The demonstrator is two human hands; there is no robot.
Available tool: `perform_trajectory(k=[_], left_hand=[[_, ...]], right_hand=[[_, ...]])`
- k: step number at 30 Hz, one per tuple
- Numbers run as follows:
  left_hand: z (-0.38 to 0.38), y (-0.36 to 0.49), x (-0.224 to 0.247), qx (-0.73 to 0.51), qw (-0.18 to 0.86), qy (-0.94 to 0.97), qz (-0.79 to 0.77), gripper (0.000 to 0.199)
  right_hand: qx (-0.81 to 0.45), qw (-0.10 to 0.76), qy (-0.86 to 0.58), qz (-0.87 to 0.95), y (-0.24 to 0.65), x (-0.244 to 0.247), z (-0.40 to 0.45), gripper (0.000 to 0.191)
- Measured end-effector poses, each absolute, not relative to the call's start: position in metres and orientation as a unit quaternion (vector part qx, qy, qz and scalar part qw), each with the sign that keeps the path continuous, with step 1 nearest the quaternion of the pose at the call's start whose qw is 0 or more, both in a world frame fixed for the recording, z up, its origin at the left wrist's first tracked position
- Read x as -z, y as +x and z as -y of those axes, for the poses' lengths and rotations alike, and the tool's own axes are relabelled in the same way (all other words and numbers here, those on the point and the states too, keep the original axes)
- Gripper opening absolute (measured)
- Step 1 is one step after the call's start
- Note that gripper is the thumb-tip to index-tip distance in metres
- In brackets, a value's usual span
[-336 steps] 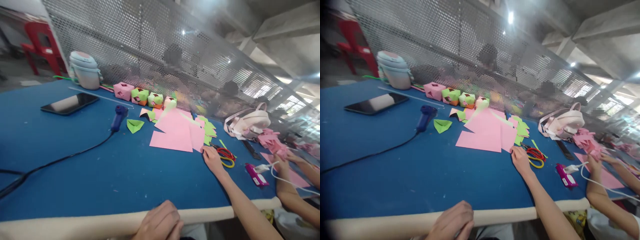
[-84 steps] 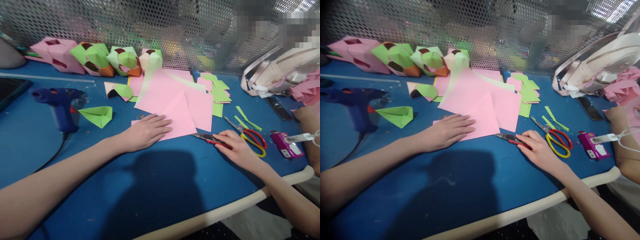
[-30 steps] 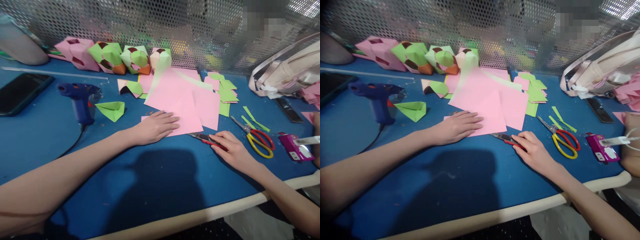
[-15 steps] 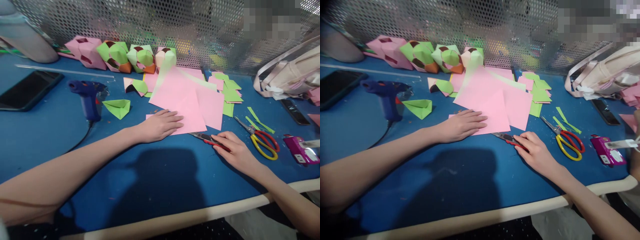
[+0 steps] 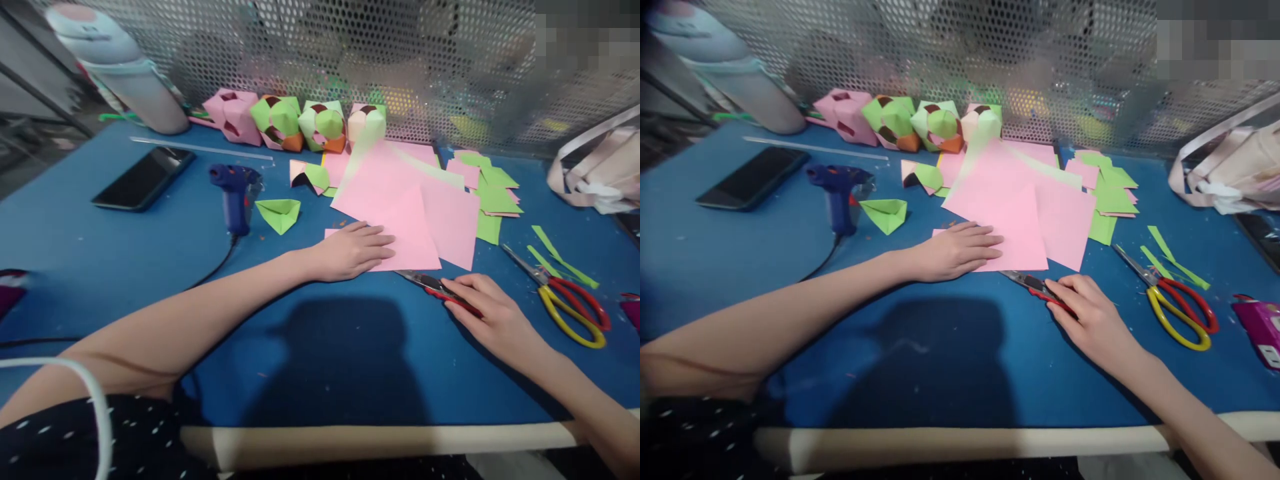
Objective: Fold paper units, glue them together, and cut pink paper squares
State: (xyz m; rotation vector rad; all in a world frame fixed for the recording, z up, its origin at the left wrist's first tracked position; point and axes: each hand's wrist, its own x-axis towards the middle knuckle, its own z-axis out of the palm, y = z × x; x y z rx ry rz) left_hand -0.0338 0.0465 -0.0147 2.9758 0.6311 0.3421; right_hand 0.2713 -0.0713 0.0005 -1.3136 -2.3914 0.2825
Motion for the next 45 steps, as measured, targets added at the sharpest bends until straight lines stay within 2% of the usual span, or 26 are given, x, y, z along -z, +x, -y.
perform_trajectory(k=[17, 23, 27, 35, 45], left_hand=[[-0.045, -0.033, 0.015, -0.089, 0.046, 0.970, -0.221, 0.040], [-0.048, -0.034, -0.002, -0.060, 0.105, 0.967, -0.225, 0.040], [-0.065, -0.040, -0.011, -0.023, 0.142, 0.974, -0.173, 0.038], [-0.083, -0.058, 0.006, -0.038, 0.072, 0.990, -0.115, 0.043], [-0.079, -0.057, 0.004, -0.028, 0.078, 0.988, -0.131, 0.044]], right_hand=[[-0.067, 0.217, -0.444, 0.867, 0.262, 0.008, 0.068, 0.037], [-0.060, 0.215, -0.448, 0.866, 0.259, 0.008, 0.070, 0.037], [-0.055, 0.212, -0.454, 0.864, 0.258, 0.007, 0.071, 0.036], [-0.070, 0.221, -0.452, 0.862, 0.257, 0.007, 0.070, 0.038], [-0.086, 0.228, -0.443, 0.863, 0.248, 0.005, 0.069, 0.038]])
